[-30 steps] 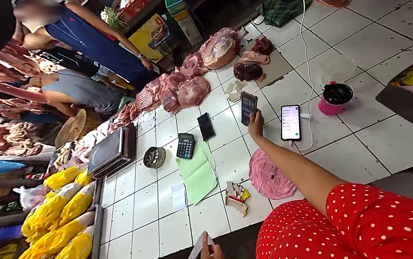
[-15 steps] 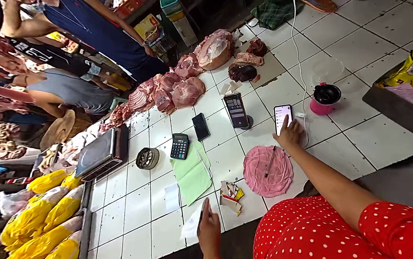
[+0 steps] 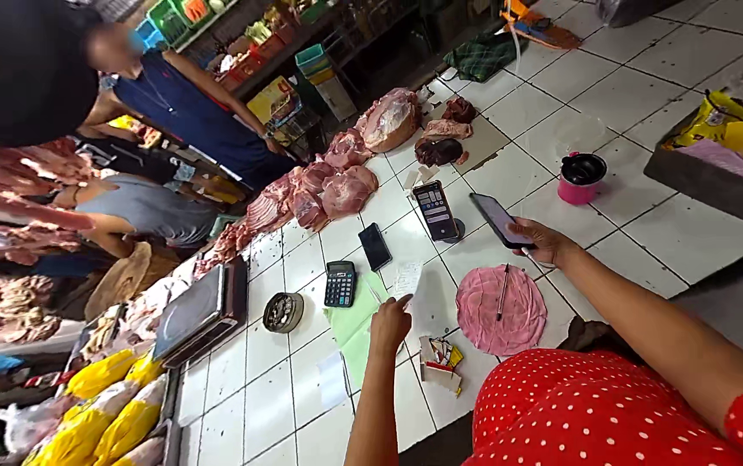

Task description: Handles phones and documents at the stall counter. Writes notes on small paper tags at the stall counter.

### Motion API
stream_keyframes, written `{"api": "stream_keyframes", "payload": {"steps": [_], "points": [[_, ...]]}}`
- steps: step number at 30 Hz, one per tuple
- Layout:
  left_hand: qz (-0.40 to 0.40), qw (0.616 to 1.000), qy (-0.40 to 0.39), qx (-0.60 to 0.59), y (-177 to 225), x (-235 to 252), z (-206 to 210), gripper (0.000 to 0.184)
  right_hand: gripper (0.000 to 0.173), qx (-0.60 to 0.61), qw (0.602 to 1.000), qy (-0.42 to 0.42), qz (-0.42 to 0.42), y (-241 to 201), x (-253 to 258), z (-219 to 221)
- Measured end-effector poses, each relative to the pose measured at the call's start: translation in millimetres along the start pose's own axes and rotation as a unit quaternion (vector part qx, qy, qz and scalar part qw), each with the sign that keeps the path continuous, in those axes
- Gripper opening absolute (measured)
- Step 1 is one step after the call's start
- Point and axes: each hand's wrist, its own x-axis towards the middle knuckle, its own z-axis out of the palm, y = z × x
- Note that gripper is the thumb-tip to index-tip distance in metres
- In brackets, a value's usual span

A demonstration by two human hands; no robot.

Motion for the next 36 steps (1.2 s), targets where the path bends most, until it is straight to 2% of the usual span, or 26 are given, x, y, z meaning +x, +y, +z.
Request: {"api": "stream_keyframes", "payload": {"steps": [1, 2, 4, 6, 8, 10, 13, 15, 18, 28, 33, 36], "points": [[-0.018, 0.999, 0.021, -0.031, -2, 8, 3, 0.048, 0.037, 0.021, 0.999, -0.034, -0.017, 0, -10, 7], [-0.037, 0.997, 0.041, -0.060, -3, 16, 9, 0.047, 0.048, 0.034, 0.996, -0.072, -0.034, -1, -17, 13], [-0.064, 0.989, 0.064, -0.118, 1, 30, 27, 0.046, 0.076, 0.030, 0.987, -0.149, -0.049, -3, -24, 26], [-0.071, 0.981, 0.069, -0.164, 8, 41, 51, 0.048, 0.083, 0.023, 0.973, -0.226, -0.046, -5, -28, 42], [-0.072, 0.977, 0.054, -0.195, 14, 48, 76, 0.054, 0.084, 0.025, 0.964, -0.263, -0.038, -1, -30, 62], [-0.050, 0.975, 0.042, -0.211, 16, 45, 98, 0.062, 0.083, 0.027, 0.968, -0.248, -0.034, 11, -33, 80], [0.033, 0.970, 0.064, -0.233, 10, 33, 115, 0.069, 0.090, 0.042, 0.969, -0.243, -0.037, 21, -37, 103], [0.089, 0.964, 0.057, -0.243, 1, 26, 124, 0.065, 0.096, 0.030, 0.969, -0.241, -0.041, 20, -38, 113], [0.150, 0.959, 0.058, -0.232, -14, 22, 145, 0.058, 0.097, 0.009, 0.970, -0.240, -0.048, 20, -35, 123], [0.138, 0.967, 0.044, -0.209, -13, 20, 147, 0.057, 0.095, 0.023, 0.965, -0.250, -0.074, 21, -19, 143], [0.098, 0.973, 0.139, -0.155, -7, 15, 159, 0.049, 0.091, 0.037, 0.962, -0.260, -0.078, 24, -17, 140], [0.123, 0.965, 0.180, -0.145, -9, 18, 169, 0.050, 0.096, 0.029, 0.972, -0.223, -0.065, 21, -22, 140]]}}
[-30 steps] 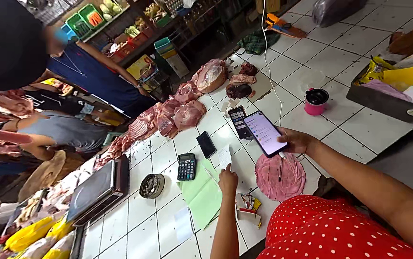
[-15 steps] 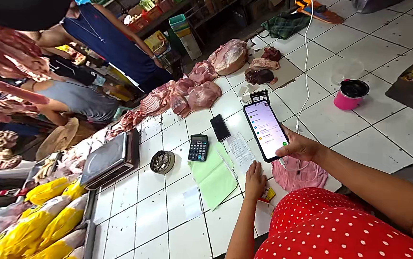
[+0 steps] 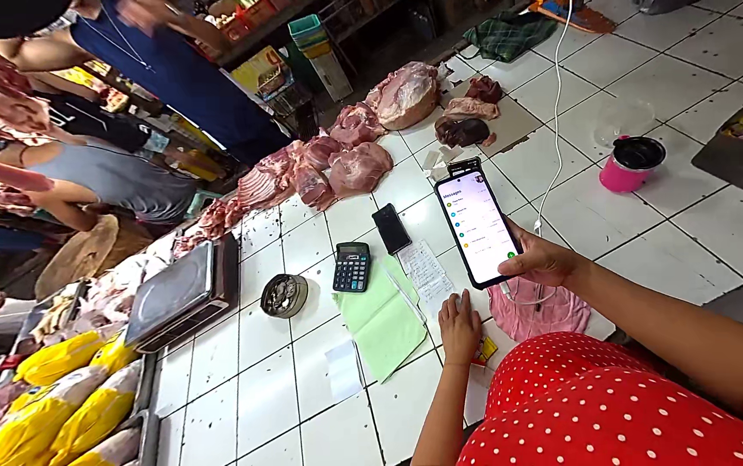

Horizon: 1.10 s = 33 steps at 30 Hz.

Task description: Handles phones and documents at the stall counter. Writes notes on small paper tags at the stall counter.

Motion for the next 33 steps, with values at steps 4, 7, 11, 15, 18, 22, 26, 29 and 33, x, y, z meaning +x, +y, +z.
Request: {"api": "stream_keyframes", "payload": {"steps": [4, 7, 11, 15, 18, 22, 26, 29, 33], "points": [[0.002, 0.999, -0.033, -0.040, -7, 0, -4, 0.057, 0.103, -0.019, 1.000, 0.018, 0.003, 3, 1, 2], [-0.007, 0.997, -0.041, -0.058, -8, -1, -5, 0.057, 0.101, -0.018, 1.000, 0.008, 0.002, 7, 2, 6], [-0.015, 0.998, 0.051, 0.025, -3, -12, 10, 0.053, 0.101, -0.024, 1.000, 0.004, -0.001, 10, -1, 12], [-0.040, 0.996, 0.066, 0.048, -2, -17, 13, 0.054, 0.098, -0.024, 0.999, -0.026, -0.004, 9, -5, 11], [-0.047, 0.999, 0.025, 0.007, -8, -19, 6, 0.059, 0.102, -0.045, 0.999, -0.009, -0.006, 7, -7, 14], [-0.032, 0.999, 0.011, -0.026, -15, -19, -1, 0.054, 0.089, -0.077, 0.994, 0.074, 0.010, 5, -9, 25], [-0.028, 0.999, 0.003, -0.032, -19, -18, -5, 0.052, 0.039, -0.090, 0.986, 0.141, 0.022, 6, -5, 24], [-0.024, 0.999, -0.006, -0.044, -21, -17, -6, 0.049, 0.050, -0.070, 0.984, 0.155, 0.043, 4, -8, 25], [-0.006, 0.999, -0.007, -0.044, -25, -20, -6, 0.049, 0.048, -0.063, 0.985, 0.153, 0.041, 6, -10, 24]]}}
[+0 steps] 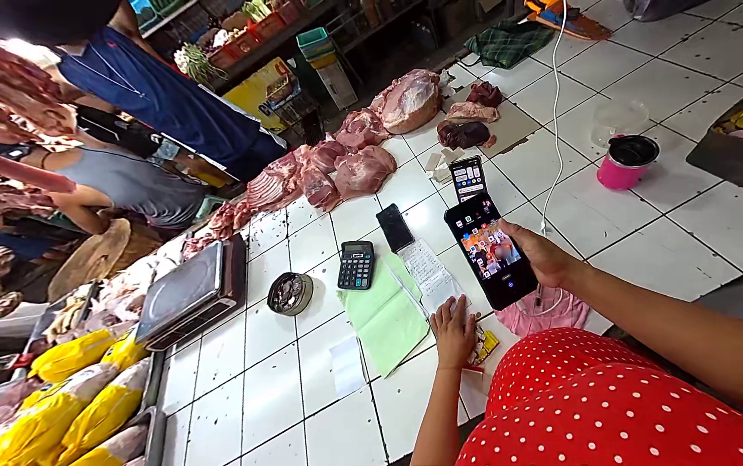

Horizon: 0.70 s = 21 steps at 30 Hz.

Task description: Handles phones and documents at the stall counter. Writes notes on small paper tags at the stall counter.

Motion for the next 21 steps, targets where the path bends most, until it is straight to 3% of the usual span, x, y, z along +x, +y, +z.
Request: {"api": "stream_keyframes", "payload": {"steps": [2, 6, 9, 13, 17, 19, 21], "points": [[0.008, 1.000, 0.001, -0.004, -1, -1, 0, 0.050, 0.038, -0.010, 1.000, -0.014, -0.018, 1, -1, -2], [0.017, 1.000, -0.004, -0.014, -7, -4, 0, 0.054, 0.061, -0.011, 0.999, -0.027, -0.029, 1, -1, -1], [0.040, 0.999, 0.005, -0.026, -16, -8, 4, 0.055, 0.036, -0.026, 0.999, 0.034, -0.031, 3, 2, 2], [0.059, 0.998, 0.029, -0.022, -24, -10, 10, 0.056, 0.060, 0.010, 0.999, 0.053, -0.010, 3, 3, 1], [0.062, 0.997, 0.041, 0.008, -22, -11, 13, 0.057, 0.063, 0.032, 0.998, 0.046, -0.013, 4, 1, -1], [0.061, 0.997, 0.047, 0.009, -22, -11, 14, 0.057, 0.061, 0.024, 0.998, 0.053, -0.012, 4, 1, -1], [0.062, 0.997, 0.048, 0.006, -23, -11, 13, 0.057, 0.046, 0.008, 0.998, 0.060, -0.017, 5, 1, -2]]}}
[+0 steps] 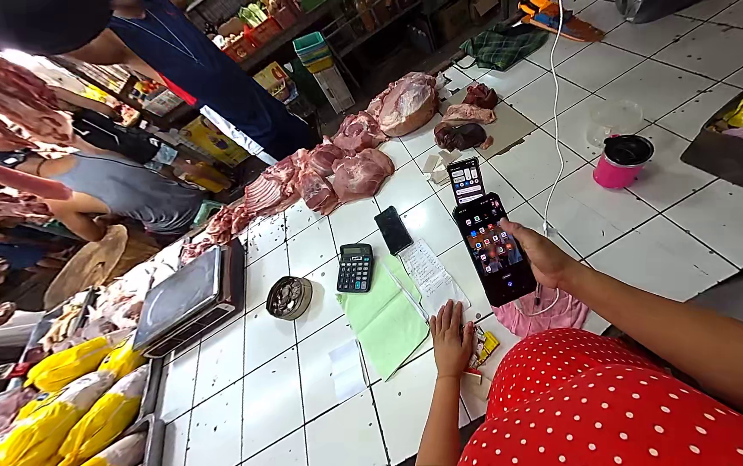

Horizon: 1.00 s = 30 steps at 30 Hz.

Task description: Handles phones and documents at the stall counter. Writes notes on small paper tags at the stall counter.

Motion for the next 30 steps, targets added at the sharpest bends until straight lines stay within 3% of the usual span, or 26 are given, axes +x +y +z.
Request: {"api": "stream_keyframes", "payload": {"steps": [2, 5, 8, 10, 15, 26, 30], "points": [[0.002, 1.000, 0.003, 0.001, 0.1, -0.1, -0.4, 0.056, 0.030, -0.024, 0.999, -0.002, -0.022, 0.6, 0.0, -0.8], [0.005, 1.000, 0.011, 0.001, 0.7, 0.1, -0.5, 0.055, 0.043, -0.057, 0.998, -0.005, -0.027, 3.4, 1.6, -3.1], [0.002, 1.000, 0.009, -0.003, 1.1, 0.2, -0.8, 0.054, 0.035, -0.056, 0.998, 0.016, -0.011, 4.0, 1.8, -2.5], [0.000, 1.000, 0.007, -0.004, 1.5, 0.1, -1.5, 0.054, 0.049, -0.036, 0.999, 0.020, 0.011, 3.9, 1.9, -2.7], [-0.005, 1.000, 0.003, -0.002, 2.5, 0.7, -2.1, 0.053, 0.029, -0.018, 1.000, 0.018, 0.003, 3.0, 2.9, -1.6], [-0.001, 1.000, 0.006, -0.003, 2.8, 0.0, -2.8, 0.053, 0.029, -0.045, 0.999, 0.012, -0.009, 3.4, 3.6, -3.4], [-0.004, 1.000, 0.006, -0.005, 2.9, 0.8, -2.7, 0.053, 0.038, -0.078, 0.997, 0.015, -0.014, 5.5, 5.5, -3.3]]}}
